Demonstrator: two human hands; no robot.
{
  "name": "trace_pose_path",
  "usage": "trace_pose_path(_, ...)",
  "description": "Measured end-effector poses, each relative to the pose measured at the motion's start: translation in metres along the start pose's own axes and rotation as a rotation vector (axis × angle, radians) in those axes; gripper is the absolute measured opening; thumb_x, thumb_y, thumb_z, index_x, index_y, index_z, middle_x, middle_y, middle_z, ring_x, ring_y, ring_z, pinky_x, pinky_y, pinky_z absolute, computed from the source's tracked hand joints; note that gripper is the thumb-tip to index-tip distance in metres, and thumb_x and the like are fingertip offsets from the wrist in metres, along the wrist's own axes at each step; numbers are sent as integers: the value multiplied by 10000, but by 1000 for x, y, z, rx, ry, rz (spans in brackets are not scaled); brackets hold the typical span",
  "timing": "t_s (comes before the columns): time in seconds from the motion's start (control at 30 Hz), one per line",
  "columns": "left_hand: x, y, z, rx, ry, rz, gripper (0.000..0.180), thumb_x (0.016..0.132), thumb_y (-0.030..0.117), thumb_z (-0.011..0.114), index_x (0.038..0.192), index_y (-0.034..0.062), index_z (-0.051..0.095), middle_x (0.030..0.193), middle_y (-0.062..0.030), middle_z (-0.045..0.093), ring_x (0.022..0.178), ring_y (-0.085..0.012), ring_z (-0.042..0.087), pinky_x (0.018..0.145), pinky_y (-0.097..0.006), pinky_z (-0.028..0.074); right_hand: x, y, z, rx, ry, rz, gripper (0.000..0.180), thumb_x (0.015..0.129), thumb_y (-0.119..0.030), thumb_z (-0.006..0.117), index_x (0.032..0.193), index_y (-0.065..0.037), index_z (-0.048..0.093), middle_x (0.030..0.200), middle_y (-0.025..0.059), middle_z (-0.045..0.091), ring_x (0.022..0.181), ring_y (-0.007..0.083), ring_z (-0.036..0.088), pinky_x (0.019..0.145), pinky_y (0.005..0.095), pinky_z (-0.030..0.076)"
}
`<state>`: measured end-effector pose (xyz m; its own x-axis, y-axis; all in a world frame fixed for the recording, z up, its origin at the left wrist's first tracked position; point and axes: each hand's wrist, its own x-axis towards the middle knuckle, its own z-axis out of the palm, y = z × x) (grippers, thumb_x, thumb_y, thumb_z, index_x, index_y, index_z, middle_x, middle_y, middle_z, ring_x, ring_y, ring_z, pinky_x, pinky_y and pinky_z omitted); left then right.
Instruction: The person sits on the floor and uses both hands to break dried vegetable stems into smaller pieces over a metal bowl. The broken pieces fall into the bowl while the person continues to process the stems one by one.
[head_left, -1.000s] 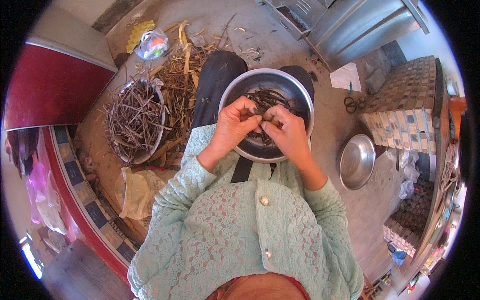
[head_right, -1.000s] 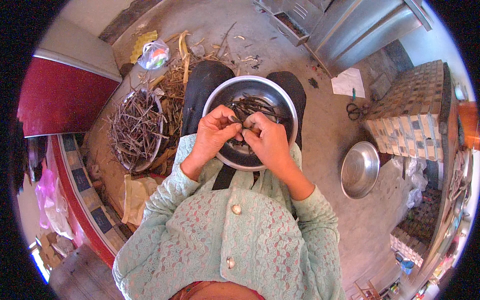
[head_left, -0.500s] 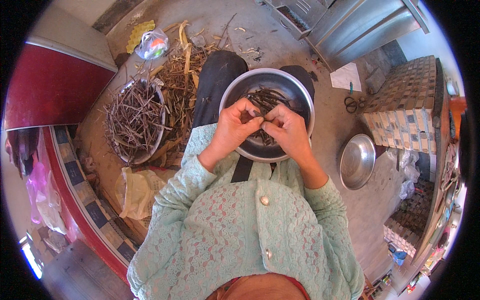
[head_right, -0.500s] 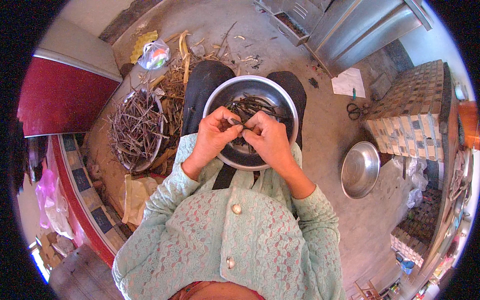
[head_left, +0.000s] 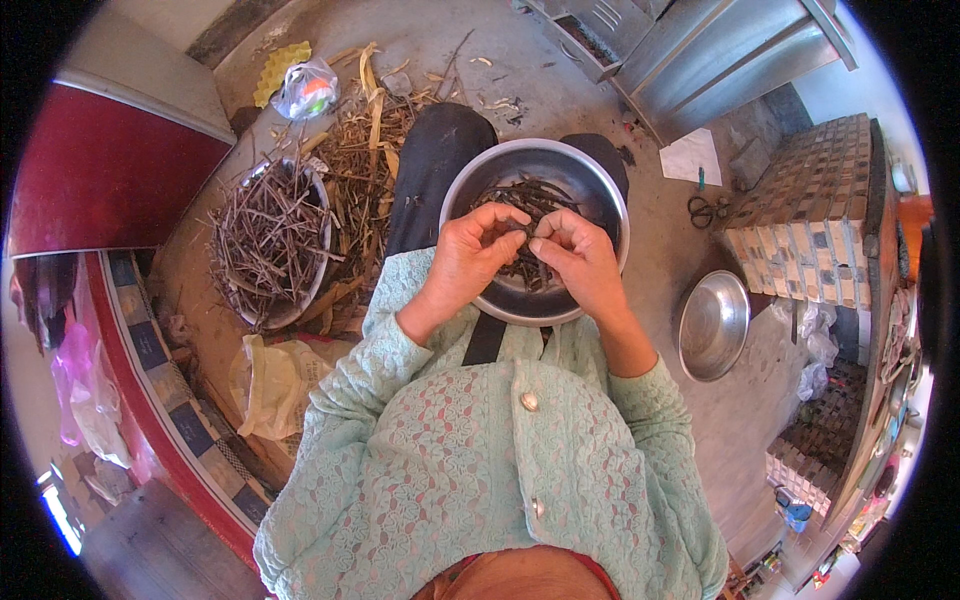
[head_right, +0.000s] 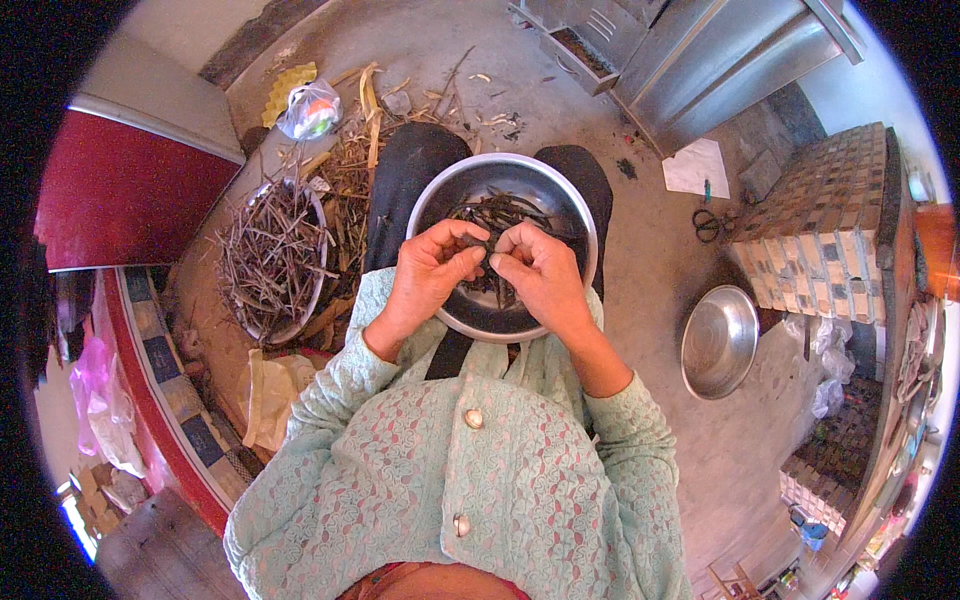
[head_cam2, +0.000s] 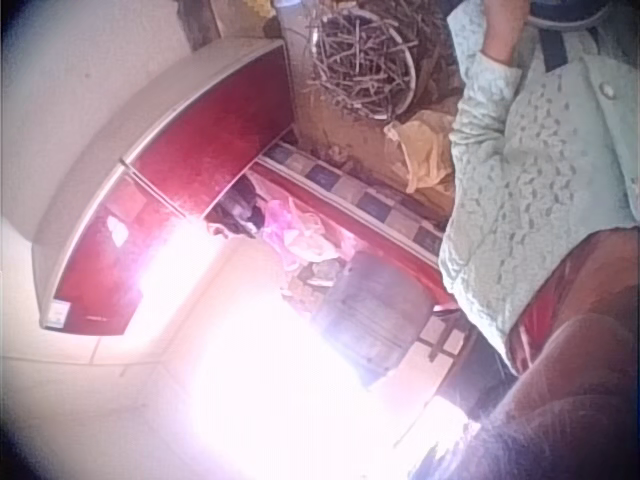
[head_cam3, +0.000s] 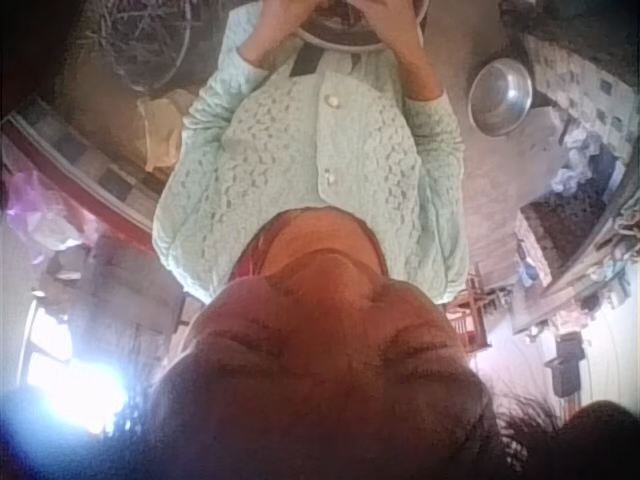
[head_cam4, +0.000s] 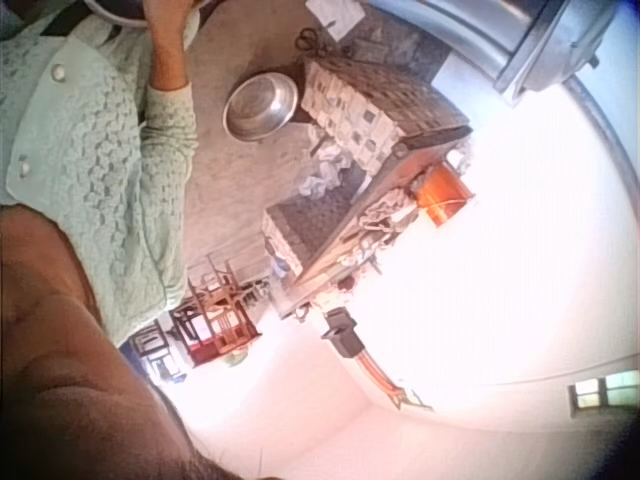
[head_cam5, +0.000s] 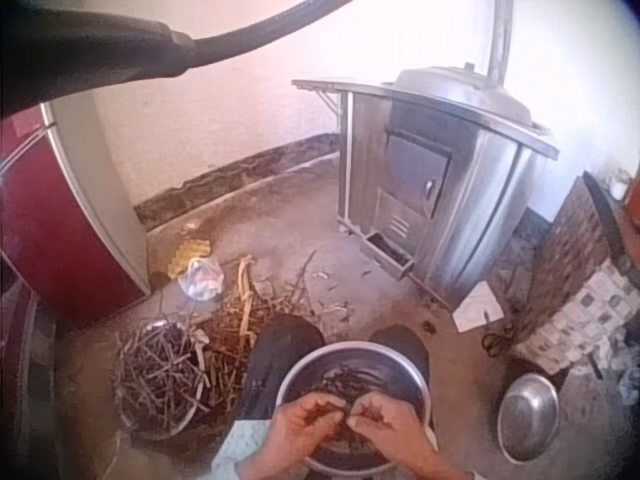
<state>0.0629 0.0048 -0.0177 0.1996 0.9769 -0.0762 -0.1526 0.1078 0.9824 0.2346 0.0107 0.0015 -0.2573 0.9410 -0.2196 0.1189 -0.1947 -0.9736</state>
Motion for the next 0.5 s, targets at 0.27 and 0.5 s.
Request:
trace_pose_path(0.27,0,-5,-4,-38,1,59,102,893,76,589,976,18,593,841,-25,626,744,-78,591,642,-207,485,-1,0,1,42,12,-55,82,828,-37,595,877,-25,531,724,-17,531,616,36,466,529,203,377)
trace_pose_path(0.5,-1,13,-8,-301,21,16,95,910,77,537,987,22,551,902,-89,641,774,-167,637,664,-313,556,-4,-24,2,211,-31,-113,94,870,-38,553,962,-24,538,823,8,571,691,55,543,598,204,441)
